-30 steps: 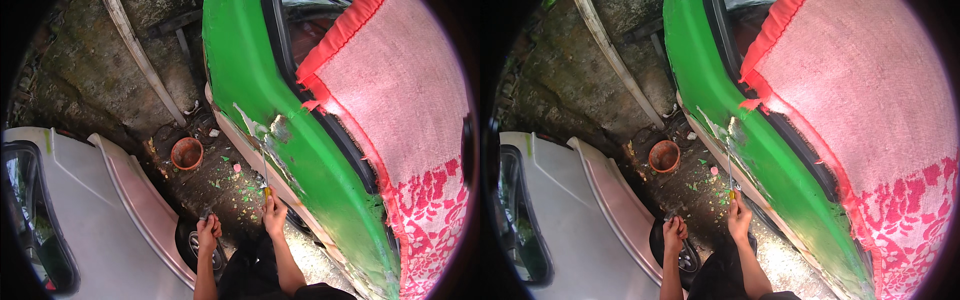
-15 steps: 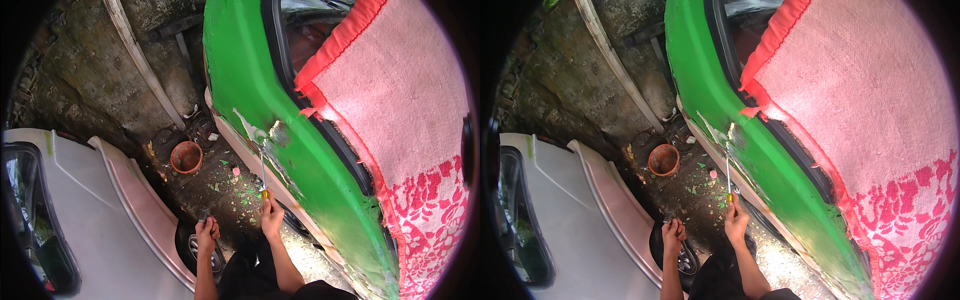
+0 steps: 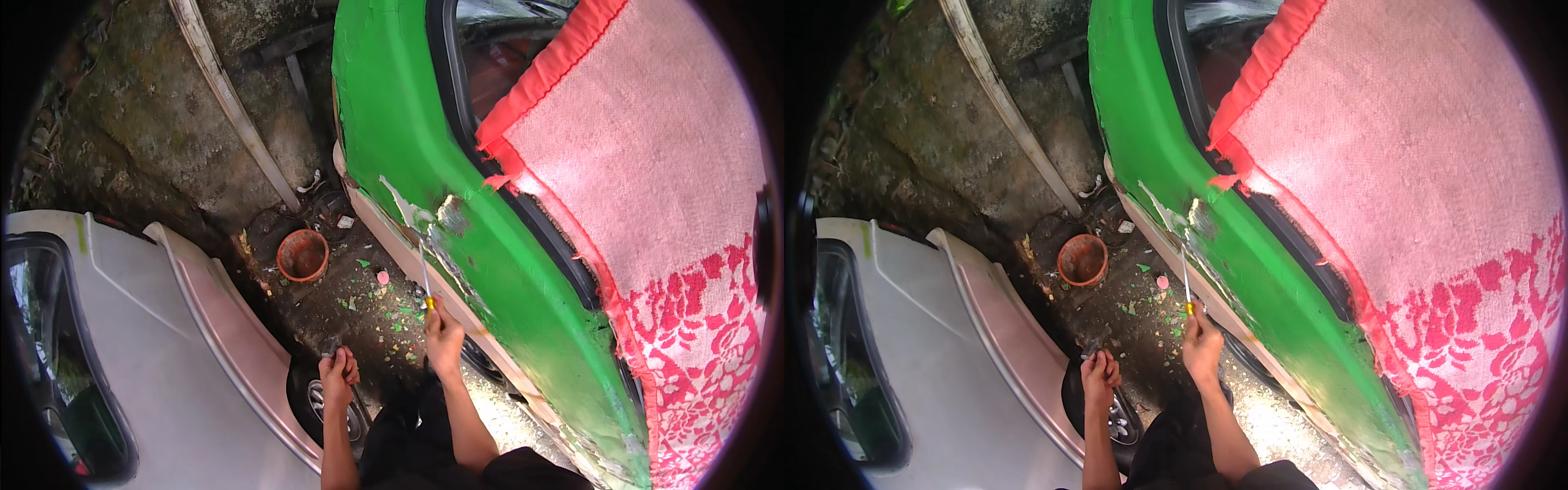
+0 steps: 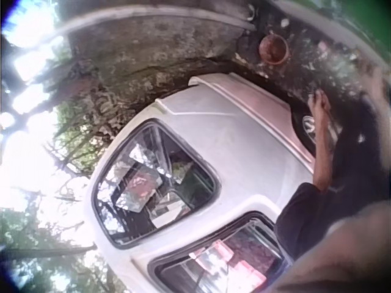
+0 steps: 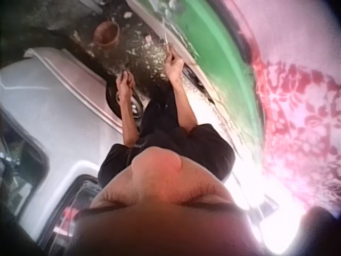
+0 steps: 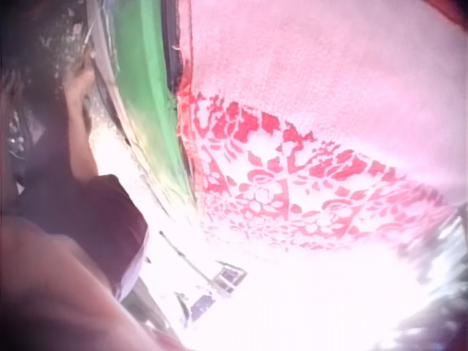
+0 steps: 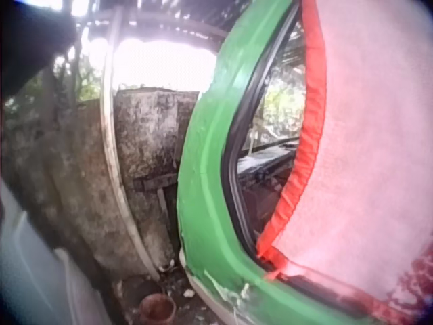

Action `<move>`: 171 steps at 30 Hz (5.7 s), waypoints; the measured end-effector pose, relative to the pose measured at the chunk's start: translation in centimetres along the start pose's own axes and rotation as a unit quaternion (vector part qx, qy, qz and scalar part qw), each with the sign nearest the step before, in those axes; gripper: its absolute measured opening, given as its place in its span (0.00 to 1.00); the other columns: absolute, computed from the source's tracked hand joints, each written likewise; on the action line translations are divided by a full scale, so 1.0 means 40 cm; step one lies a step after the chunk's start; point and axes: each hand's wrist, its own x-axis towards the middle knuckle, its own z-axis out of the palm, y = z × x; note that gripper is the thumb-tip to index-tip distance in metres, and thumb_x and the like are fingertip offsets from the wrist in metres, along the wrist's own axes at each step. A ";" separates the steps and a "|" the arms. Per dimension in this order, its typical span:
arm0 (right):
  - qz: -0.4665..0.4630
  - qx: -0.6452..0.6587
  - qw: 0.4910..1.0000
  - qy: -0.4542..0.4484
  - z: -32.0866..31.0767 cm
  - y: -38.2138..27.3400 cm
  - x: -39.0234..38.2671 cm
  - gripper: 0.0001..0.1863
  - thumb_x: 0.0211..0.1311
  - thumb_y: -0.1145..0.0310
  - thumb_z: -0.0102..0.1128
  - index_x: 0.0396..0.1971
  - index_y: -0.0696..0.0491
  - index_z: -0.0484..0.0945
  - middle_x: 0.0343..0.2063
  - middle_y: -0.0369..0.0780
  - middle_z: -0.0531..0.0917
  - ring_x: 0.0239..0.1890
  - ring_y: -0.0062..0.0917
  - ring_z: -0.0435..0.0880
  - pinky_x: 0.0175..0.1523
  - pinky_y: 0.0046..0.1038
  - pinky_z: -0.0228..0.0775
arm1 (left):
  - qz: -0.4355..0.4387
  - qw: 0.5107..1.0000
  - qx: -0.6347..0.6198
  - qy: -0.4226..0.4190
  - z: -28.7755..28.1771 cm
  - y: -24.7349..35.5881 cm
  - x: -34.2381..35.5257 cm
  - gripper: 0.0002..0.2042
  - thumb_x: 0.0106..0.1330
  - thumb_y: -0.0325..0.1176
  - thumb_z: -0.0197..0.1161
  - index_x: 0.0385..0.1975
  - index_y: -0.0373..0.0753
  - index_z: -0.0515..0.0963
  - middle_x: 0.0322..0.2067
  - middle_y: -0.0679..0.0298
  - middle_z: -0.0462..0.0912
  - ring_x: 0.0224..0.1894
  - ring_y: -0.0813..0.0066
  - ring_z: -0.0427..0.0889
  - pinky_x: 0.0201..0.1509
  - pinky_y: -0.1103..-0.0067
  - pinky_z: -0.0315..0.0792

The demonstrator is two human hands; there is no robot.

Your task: The person uses a hammer and a metal punch to repeatedly tap a dent on the side of a green car door. The person alternates between striking the punch with the hammer and repositioning the punch on the dent.

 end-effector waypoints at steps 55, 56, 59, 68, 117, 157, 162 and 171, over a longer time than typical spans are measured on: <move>0.029 -0.062 0.996 -0.050 -0.093 -0.125 -0.036 0.20 0.73 0.67 0.46 0.59 0.59 0.74 0.17 0.38 0.76 0.20 0.20 0.78 0.29 0.28 0.71 | -0.005 0.987 0.158 -0.011 0.073 0.080 -0.028 0.09 0.71 0.27 0.55 0.44 0.49 0.66 0.29 0.74 0.64 0.22 0.89 0.60 0.20 0.88 0.53; 0.025 -0.043 0.998 -0.039 -0.091 -0.115 -0.042 0.20 0.73 0.68 0.46 0.59 0.59 0.74 0.16 0.37 0.75 0.20 0.18 0.77 0.29 0.27 0.70 | -0.011 0.987 0.158 -0.014 0.077 0.071 -0.034 0.07 0.71 0.28 0.55 0.43 0.49 0.67 0.29 0.74 0.64 0.22 0.89 0.60 0.20 0.88 0.53; 0.036 -0.007 0.999 -0.036 -0.090 -0.102 -0.042 0.20 0.72 0.70 0.48 0.61 0.58 0.72 0.16 0.37 0.73 0.20 0.15 0.73 0.28 0.24 0.67 | -0.018 0.989 0.146 -0.028 0.083 0.055 -0.032 0.03 0.71 0.31 0.56 0.40 0.47 0.70 0.30 0.74 0.67 0.21 0.89 0.59 0.20 0.89 0.52; 0.012 -0.017 0.999 -0.027 0.006 -0.090 0.037 0.18 0.71 0.72 0.50 0.58 0.57 0.76 0.18 0.39 0.77 0.20 0.18 0.72 0.30 0.28 0.68 | -0.022 0.995 0.102 0.003 0.017 0.050 -0.066 0.03 0.72 0.33 0.56 0.41 0.44 0.71 0.34 0.71 0.71 0.19 0.89 0.59 0.18 0.89 0.51; 0.426 0.745 0.510 -0.065 -0.029 -0.225 0.142 0.12 0.74 0.70 0.41 0.46 0.63 0.68 0.28 0.37 0.68 0.13 0.11 0.61 0.10 0.14 0.53 | -0.038 0.987 0.139 -0.072 0.113 0.270 0.116 0.05 0.72 0.30 0.54 0.45 0.43 0.71 0.34 0.71 0.67 0.21 0.88 0.60 0.20 0.90 0.52; 0.397 0.636 0.649 -0.130 -0.063 -0.260 0.106 0.09 0.74 0.68 0.41 0.45 0.56 0.68 0.28 0.38 0.71 0.13 0.11 0.60 0.11 0.12 0.48 | -0.028 0.992 0.098 -0.068 0.116 0.236 0.070 0.07 0.72 0.32 0.55 0.46 0.43 0.70 0.33 0.72 0.68 0.21 0.89 0.60 0.19 0.89 0.52; 0.363 0.452 0.801 -0.148 -0.106 -0.251 0.106 0.14 0.72 0.66 0.42 0.50 0.57 0.70 0.30 0.40 0.75 0.14 0.15 0.62 0.13 0.15 0.51 | -0.028 0.992 0.099 -0.075 0.119 0.223 0.085 0.06 0.72 0.32 0.54 0.45 0.44 0.71 0.35 0.71 0.69 0.20 0.88 0.60 0.19 0.90 0.52; 0.319 0.406 0.849 -0.115 -0.089 -0.188 0.031 0.20 0.66 0.76 0.54 0.56 0.56 0.64 0.38 0.39 0.75 0.39 0.28 0.81 0.28 0.26 0.71 | -0.064 0.986 0.096 -0.122 0.161 0.176 0.095 0.06 0.71 0.32 0.55 0.45 0.45 0.71 0.33 0.72 0.67 0.21 0.89 0.60 0.18 0.90 0.51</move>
